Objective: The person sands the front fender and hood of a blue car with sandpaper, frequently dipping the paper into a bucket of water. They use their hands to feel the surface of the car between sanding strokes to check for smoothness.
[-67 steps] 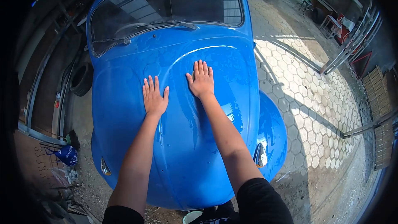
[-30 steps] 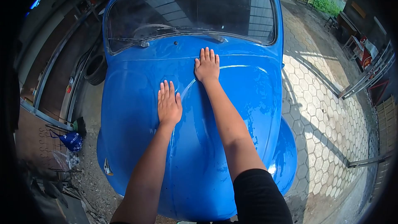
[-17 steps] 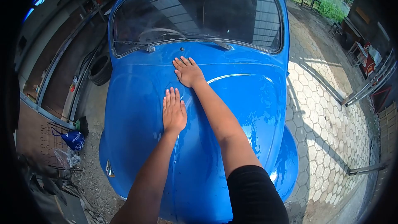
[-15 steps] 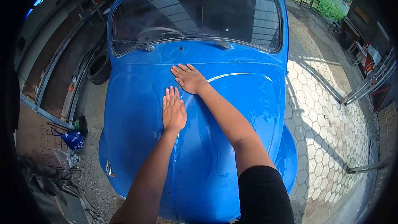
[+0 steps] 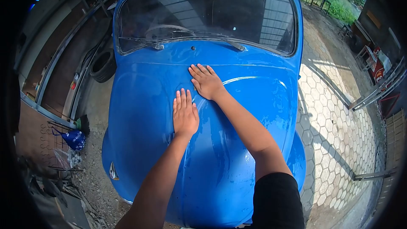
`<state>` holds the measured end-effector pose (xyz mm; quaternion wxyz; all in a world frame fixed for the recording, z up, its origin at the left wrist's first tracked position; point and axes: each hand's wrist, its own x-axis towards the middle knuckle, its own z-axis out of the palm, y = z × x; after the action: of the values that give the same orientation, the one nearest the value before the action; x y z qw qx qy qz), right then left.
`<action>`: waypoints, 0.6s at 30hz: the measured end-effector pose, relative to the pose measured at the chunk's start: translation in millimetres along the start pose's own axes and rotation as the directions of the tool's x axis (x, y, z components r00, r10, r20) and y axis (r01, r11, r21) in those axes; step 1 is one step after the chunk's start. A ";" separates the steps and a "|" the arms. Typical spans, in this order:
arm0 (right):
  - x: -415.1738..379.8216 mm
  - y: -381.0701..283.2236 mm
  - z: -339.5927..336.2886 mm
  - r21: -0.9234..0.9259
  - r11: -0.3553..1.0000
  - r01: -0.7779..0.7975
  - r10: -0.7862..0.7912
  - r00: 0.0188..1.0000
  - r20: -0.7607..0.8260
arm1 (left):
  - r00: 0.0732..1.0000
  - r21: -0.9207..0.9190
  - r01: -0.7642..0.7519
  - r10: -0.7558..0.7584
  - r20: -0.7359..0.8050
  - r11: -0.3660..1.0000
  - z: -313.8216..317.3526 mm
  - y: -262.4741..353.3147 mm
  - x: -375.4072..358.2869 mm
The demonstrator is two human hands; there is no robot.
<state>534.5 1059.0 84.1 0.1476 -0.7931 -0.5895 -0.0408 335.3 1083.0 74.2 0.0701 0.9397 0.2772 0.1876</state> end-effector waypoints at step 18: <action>126.9 3.2 27.4 -0.088 0.844 -0.529 0.502 0.836 -0.222 | 1.000 -0.022 0.015 -0.016 -0.014 1.000 2.0 -0.3 1.2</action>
<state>572.9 1183.1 87.7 0.1503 -0.9237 -0.3321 -0.1180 336.9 1083.9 72.7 0.0798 0.9353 0.2829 0.1969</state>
